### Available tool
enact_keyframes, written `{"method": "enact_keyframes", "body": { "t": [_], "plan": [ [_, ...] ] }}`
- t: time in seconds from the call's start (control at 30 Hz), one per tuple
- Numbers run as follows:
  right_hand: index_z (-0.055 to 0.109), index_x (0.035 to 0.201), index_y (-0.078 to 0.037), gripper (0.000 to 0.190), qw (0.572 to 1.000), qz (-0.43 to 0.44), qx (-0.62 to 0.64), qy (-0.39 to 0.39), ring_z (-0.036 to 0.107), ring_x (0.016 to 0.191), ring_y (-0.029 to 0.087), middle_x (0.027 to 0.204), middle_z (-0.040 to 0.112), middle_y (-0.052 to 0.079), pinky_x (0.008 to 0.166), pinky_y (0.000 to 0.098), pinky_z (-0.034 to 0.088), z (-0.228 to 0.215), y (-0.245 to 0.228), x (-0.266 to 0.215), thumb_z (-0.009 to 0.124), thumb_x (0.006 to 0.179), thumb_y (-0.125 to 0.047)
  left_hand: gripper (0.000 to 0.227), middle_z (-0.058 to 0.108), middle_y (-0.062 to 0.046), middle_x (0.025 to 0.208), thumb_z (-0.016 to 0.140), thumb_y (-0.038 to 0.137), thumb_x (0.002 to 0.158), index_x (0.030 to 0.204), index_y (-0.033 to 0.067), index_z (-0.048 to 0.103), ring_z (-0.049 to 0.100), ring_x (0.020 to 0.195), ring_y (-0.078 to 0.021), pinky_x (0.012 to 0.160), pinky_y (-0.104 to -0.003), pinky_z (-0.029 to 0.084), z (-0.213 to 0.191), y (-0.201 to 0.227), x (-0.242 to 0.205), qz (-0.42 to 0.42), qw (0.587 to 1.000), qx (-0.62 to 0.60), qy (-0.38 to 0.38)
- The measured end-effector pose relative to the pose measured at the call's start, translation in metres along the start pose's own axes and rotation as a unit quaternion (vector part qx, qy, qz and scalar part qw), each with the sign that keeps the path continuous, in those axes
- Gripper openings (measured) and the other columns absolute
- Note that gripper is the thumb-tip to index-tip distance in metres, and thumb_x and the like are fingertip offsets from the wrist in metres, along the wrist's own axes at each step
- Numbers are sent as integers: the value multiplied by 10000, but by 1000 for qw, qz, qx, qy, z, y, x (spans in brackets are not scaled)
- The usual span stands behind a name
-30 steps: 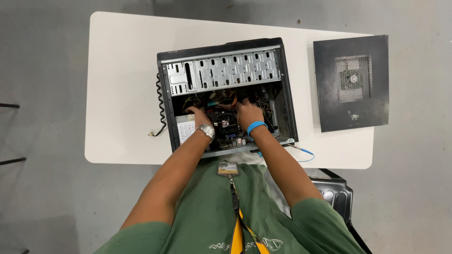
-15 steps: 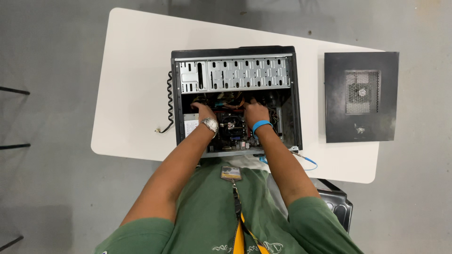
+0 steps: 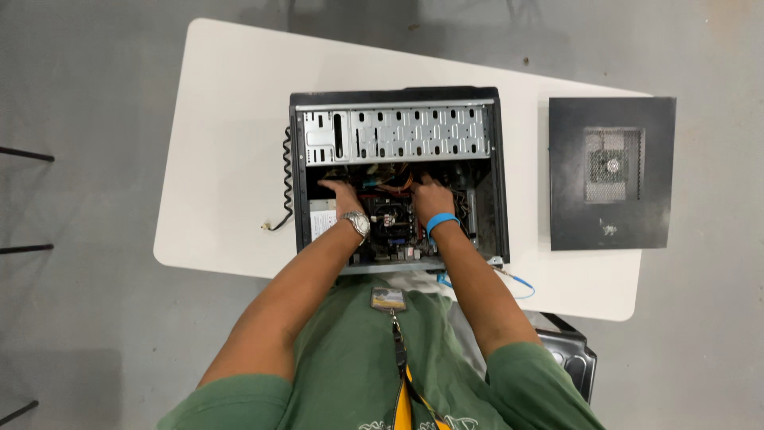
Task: The person opens a desktop computer case and removes internal components. They disconnect cables, unscrew and remove a fan, a heatsink, and a RAM stick, placing each item on the table. The person uses a screwdriver to loosen screws and carefully handles the components.
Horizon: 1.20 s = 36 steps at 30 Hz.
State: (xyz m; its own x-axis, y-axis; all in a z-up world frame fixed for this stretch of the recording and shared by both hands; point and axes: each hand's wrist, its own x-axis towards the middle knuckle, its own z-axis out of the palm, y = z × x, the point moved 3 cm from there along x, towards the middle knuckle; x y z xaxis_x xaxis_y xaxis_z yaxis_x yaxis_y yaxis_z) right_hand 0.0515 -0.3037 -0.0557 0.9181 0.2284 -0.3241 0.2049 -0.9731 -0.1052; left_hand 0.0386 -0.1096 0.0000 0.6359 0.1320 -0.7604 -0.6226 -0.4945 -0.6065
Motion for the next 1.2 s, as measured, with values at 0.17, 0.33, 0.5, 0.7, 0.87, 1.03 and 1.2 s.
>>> {"method": "enact_keyframes", "body": {
  "t": [0.17,0.33,0.5,0.7,0.87,1.03,1.2],
  "plan": [
    [829,1342,-251,277,1000,4,-5,13,771,1230,349,1526,688,95,979,497,702,27,8,11,709,1092,-256,599,537,-77,1711,533,499,1204,1730,223,457,537,1525,-336,1141,-791,498,8,11,37,3,998,51,-26],
    [826,1324,-263,285,999,0,-6,33,776,1192,337,1443,722,76,938,492,708,36,11,11,714,1063,-246,605,530,-71,1709,456,537,1222,1750,245,430,533,1520,-338,1125,-784,514,-1,8,26,13,988,147,-50],
    [836,1316,-271,323,999,-12,-8,44,783,1161,329,1416,738,53,923,477,708,60,18,19,712,1025,-204,432,683,-211,1488,529,334,1221,1600,132,567,627,1405,-477,1146,-877,446,17,46,66,53,995,84,-28],
    [850,1261,-254,290,997,-23,-14,66,798,1118,315,1364,757,51,905,451,717,60,19,19,760,995,-184,428,668,-168,1577,549,277,1206,1610,149,606,569,1511,-407,1251,-803,377,26,52,79,47,998,-21,-24],
    [862,1223,-251,280,992,-46,28,111,802,1097,326,1306,762,43,899,449,709,37,18,8,705,1029,-125,453,649,-211,1593,508,269,1205,1633,140,577,554,1508,-463,1266,-816,304,19,45,46,62,998,-26,-16],
    [863,1102,-262,239,974,-88,33,208,793,1036,270,1164,742,-20,890,394,690,1,18,-15,670,1015,-151,472,578,-155,1693,553,210,1158,1623,138,598,559,1483,-409,1267,-795,235,14,-8,-56,124,976,-144,109],
    [844,1214,-192,210,963,-34,207,171,788,994,270,1050,733,5,875,413,680,-53,42,-77,643,1171,-149,383,687,-240,1409,625,178,1163,1458,-59,683,701,1348,-414,1109,-515,582,49,-62,-144,149,671,-565,456]
  ]
}}
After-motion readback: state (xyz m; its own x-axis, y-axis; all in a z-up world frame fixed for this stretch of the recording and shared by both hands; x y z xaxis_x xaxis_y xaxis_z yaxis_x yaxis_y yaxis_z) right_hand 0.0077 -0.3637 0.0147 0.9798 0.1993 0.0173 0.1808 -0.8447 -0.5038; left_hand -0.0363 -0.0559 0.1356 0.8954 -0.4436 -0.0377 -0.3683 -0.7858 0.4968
